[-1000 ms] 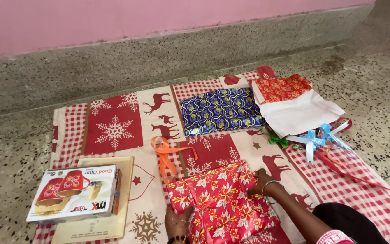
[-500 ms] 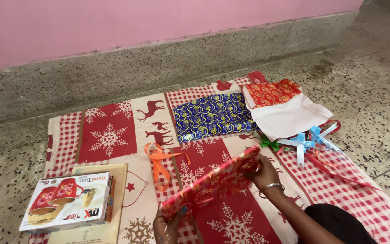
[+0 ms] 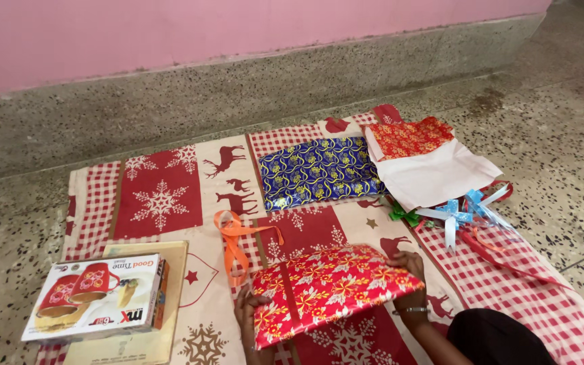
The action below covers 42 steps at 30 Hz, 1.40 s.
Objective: The person wraps a rectangular item in red floral wrapping paper, folds and smooths the edges, and then ties a green ribbon bow around the package. The finished wrapped gift is placed on the mat alongside other wrapped items.
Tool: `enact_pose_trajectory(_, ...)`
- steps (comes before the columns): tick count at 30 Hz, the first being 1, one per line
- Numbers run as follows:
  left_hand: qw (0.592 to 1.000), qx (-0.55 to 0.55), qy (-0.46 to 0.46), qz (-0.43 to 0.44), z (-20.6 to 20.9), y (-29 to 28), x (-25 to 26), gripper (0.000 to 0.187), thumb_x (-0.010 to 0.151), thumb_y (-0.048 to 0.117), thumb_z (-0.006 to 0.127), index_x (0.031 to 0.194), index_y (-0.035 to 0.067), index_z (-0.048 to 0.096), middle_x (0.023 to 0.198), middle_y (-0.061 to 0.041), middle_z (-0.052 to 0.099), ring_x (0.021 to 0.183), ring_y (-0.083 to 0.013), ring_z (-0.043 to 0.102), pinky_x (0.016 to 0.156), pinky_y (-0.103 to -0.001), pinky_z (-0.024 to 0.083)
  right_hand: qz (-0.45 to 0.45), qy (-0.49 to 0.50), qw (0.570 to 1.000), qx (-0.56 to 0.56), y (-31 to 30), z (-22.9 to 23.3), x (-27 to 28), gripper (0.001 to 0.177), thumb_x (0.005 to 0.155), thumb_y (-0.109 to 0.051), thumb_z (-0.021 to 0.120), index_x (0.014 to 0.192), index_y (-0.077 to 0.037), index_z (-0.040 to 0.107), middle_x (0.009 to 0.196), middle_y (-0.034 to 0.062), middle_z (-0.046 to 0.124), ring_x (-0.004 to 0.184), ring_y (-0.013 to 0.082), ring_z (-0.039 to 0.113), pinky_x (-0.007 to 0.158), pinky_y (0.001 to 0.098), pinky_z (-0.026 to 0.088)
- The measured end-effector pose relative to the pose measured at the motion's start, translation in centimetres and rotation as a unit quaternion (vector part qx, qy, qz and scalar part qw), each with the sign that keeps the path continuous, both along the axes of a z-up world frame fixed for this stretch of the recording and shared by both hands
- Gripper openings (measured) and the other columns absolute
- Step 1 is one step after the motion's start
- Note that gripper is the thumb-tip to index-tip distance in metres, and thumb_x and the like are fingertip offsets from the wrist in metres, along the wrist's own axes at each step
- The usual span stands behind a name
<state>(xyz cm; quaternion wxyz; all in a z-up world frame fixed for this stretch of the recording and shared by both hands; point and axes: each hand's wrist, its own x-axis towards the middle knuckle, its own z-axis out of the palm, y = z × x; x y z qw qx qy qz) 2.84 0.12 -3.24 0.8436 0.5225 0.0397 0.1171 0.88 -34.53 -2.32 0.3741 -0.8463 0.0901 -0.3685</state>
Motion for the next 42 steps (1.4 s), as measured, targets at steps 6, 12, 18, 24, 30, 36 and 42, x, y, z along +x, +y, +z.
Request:
enact_pose_trajectory(6, 0.997, -0.032, 0.061, 0.028, 1.1, 0.8, 0.0, 0.02, 0.089, 0.021, 0.062, 0.101, 0.005, 0.064, 0.136, -0.013, 0.059, 0.124, -0.0259, 0.061, 0.097, -0.046, 0.058, 0.005, 0.034, 0.993, 0.11, 0.2, -2.9, -2.2, 0.013, 0.088, -0.008, 0.072, 0.101, -0.007, 0.072, 0.119, 0.0101, 0.053, 0.111, 0.0197, 0.06, 0.1, 0.0346, 0.051)
enact_pose_trajectory(12, 0.988, -0.067, 0.14, 0.004, 1.5, 1.0, -0.7, 0.034, 0.091, 0.03, 0.06, 0.115, 0.005, 0.061, 0.131, -0.013, 0.064, 0.12, -0.0267, 0.064, 0.097, -0.047, 0.057, 0.087, 0.11, 0.912, 0.385, -0.3, -1.5, -3.1, 0.017, 0.093, -0.005, 0.064, 0.108, -0.008, 0.072, 0.113, 0.012, 0.068, 0.098, 0.0179, 0.07, 0.086, 0.0338, 0.057)
enact_pose_trajectory(18, 0.923, -0.166, 0.342, -0.061, 2.2, 1.6, -0.3, 0.048, 0.093, 0.039, 0.058, 0.128, 0.006, 0.058, 0.126, -0.013, 0.069, 0.116, -0.0275, 0.067, 0.096, -0.049, 0.056, 0.061, 0.212, 0.818, 0.531, -1.1, 1.6, -2.7, 0.029, 0.094, 0.001, 0.061, 0.122, -0.001, 0.071, 0.116, 0.0153, 0.076, 0.089, 0.018, 0.073, 0.076, 0.0323, 0.061)
enact_pose_trajectory(24, 0.892, -0.156, 0.407, -0.121, 1.0, 2.9, 0.0, 0.055, 0.092, 0.036, 0.061, 0.141, 0.012, 0.056, 0.126, -0.008, 0.073, 0.117, -0.0248, 0.069, 0.099, -0.05, 0.054, 0.002, 0.288, 0.747, 0.6, 0.0, 5.2, -2.7, 0.037, 0.102, -0.024, 0.054, 0.131, -0.005, 0.066, 0.117, 0.0106, 0.072, 0.094, 0.0162, 0.074, 0.079, 0.0328, 0.063)
enact_pose_trajectory(30, 0.85, -0.201, 0.373, -0.312, -2.6, 3.5, -0.1, 0.053, 0.091, 0.026, 0.066, 0.137, 0.0, 0.06, 0.126, -0.016, 0.075, 0.113, -0.0269, 0.072, 0.103, -0.048, 0.055, 0.012, 0.36, 0.731, 0.58, 0.0, 4.8, -2.3, 0.047, 0.099, -0.02, 0.059, 0.145, -0.01, 0.054, 0.113, 0.0153, 0.074, 0.088, 0.0225, 0.073, 0.075, 0.0394, 0.061)
enact_pose_trajectory(36, 0.865, -0.183, 0.344, -0.316, -4.7, 3.8, 0.0, 0.046, 0.091, 0.014, 0.067, 0.131, -0.005, 0.055, 0.118, -0.019, 0.074, 0.102, -0.0271, 0.074, 0.092, -0.049, 0.061, 0.035, 0.387, 0.719, 0.576, -1.5, 1.2, -1.5, 0.048, 0.1, -0.015, 0.055, 0.147, -0.006, 0.05, 0.117, 0.0165, 0.073, 0.095, 0.0223, 0.074, 0.077, 0.0395, 0.064)
enact_pose_trajectory(42, 0.891, -0.053, 0.411, -0.185, -5.8, 3.3, -0.2, 0.039, 0.093, 0.013, 0.066, 0.128, 0.0, 0.057, 0.108, -0.018, 0.076, 0.092, -0.028, 0.073, 0.083, -0.047, 0.062, 0.027, 0.385, 0.714, 0.584, -2.5, -1.0, -1.1, 0.042, 0.1, -0.011, 0.056, 0.141, -0.004, 0.048, 0.117, 0.0178, 0.07, 0.097, 0.0246, 0.072, 0.08, 0.041, 0.064)
